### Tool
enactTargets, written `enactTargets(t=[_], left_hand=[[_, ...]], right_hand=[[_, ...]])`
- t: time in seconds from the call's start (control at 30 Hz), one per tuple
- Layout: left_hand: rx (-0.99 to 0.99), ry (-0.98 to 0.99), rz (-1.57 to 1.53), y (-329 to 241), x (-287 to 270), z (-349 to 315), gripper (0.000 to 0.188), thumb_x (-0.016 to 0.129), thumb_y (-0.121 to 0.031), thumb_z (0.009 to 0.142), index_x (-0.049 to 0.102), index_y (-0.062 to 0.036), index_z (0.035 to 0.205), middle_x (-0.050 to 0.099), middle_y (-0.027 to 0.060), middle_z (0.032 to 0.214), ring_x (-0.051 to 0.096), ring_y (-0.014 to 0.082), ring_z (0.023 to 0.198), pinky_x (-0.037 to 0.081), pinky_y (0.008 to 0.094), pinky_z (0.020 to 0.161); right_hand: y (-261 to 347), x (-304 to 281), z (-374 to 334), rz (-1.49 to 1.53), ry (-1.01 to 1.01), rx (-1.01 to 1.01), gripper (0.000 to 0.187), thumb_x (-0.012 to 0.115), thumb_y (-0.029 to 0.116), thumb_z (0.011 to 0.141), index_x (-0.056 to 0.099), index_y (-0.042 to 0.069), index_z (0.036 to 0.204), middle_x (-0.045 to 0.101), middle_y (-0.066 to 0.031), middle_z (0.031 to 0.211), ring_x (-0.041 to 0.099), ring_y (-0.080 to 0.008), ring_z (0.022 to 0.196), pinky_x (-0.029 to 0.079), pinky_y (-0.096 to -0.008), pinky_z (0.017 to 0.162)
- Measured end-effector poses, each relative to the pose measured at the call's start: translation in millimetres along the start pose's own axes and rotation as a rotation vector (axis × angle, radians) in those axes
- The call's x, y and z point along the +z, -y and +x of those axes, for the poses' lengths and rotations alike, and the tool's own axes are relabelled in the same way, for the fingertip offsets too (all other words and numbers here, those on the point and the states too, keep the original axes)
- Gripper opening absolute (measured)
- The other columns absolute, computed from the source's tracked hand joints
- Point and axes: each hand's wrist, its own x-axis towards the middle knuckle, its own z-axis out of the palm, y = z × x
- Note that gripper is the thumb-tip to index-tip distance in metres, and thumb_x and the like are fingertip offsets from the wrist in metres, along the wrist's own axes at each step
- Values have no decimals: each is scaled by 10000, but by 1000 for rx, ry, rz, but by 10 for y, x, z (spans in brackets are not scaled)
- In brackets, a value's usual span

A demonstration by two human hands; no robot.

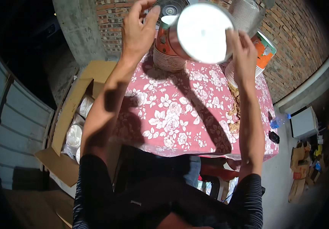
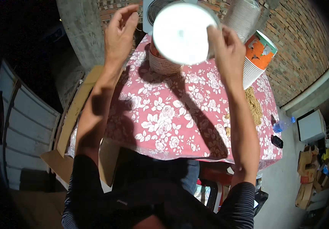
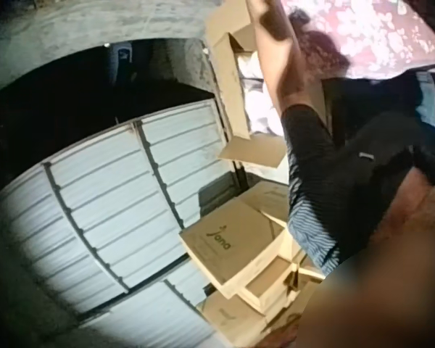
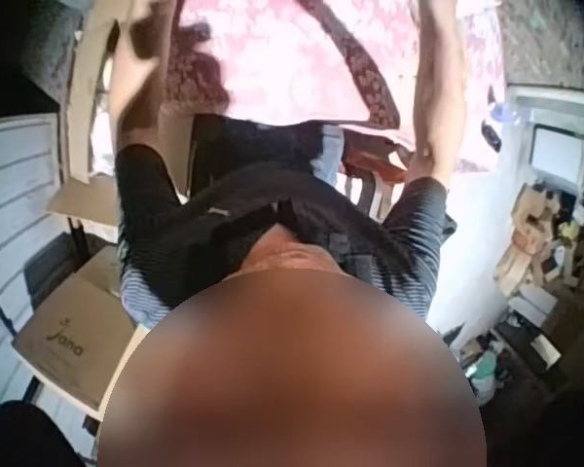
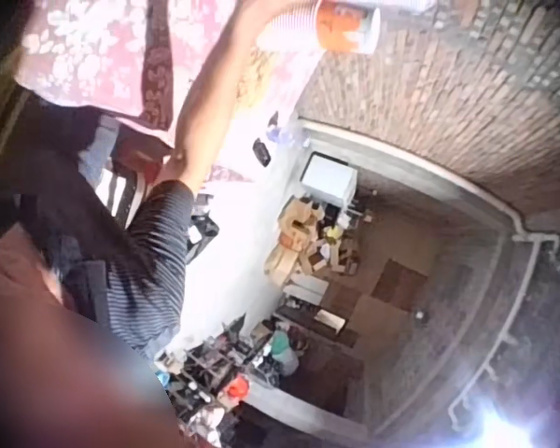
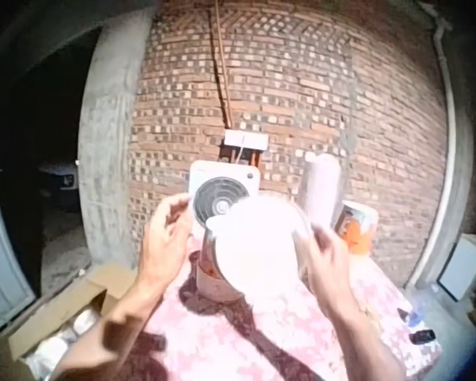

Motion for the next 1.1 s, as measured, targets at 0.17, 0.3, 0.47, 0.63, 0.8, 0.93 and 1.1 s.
enactTargets(t=[0.17, 0.3, 0.47, 0.63, 0.8, 0.93, 1.1], left_hand=[[377, 85, 297, -393, 423, 211, 328, 649, -87, 939, 653, 36, 1243, 659, 253, 1250, 628, 409, 1200, 486, 437, 1062], [643, 252, 568, 444, 740, 491, 307, 619, -218, 1015, 676, -2, 1225, 710, 176, 1201, 643, 358, 1142, 475, 461, 1020], [283, 545, 806, 1254, 682, 360, 346, 592, -351, 1012, 733, -49, 1104, 733, 153, 1124, 655, 359, 1098, 453, 486, 977], [323, 518, 792, 1201, 754, 275, 303, 634, -299, 987, 730, -18, 1048, 735, 154, 1052, 664, 375, 1013, 460, 486, 963], [560, 337, 577, 887, 1420, -120, 189, 694, -54, 898, 695, 19, 1072, 680, 206, 1131, 642, 390, 1064, 491, 476, 970], [570, 486, 386, 790, 2237, -708, 165, 614, 42, 860, 663, 44, 1018, 667, 203, 1080, 646, 356, 1030, 529, 459, 932], [536, 501, 230, 660, 3137, -981, 245, 567, 30, 862, 597, 54, 1104, 615, 205, 1158, 602, 359, 1140, 496, 447, 976]], right_hand=[[-701, 257, 1235, 278, 76, 336, 632, 710, 528, 959, 655, -34, 1242, 704, -120, 923, 664, -179, 723, 571, -314, 666], [-1242, 664, 1425, 94, 125, 319, 641, 659, 616, 955, 708, -17, 1039, 663, -95, 822, 617, -197, 615, 553, -356, 552], [-1402, 598, 1223, -646, 338, 17, 766, 510, 732, 985, 745, 10, 1086, 746, -163, 934, 687, -305, 824, 540, -462, 766], [-1309, -918, 1401, -1306, -189, -482, 344, 807, 249, 857, 712, 47, 1119, 682, -198, 1206, 657, -364, 1061, 546, -514, 870], [-1451, -2183, 1630, -1478, -124, -620, 195, 655, 235, 924, 792, 98, 897, 747, -137, 777, 755, -281, 718, 545, -420, 550], [-1174, -2020, 1623, -1111, -42, -24, 221, 660, 209, 951, 794, 98, 1088, 783, -76, 811, 757, -206, 609, 590, -350, 616], [-1174, -2296, 1614, -1102, -46, -106, 251, 650, 195, 945, 788, 81, 1122, 797, -71, 858, 760, -177, 635, 593, -333, 618]])
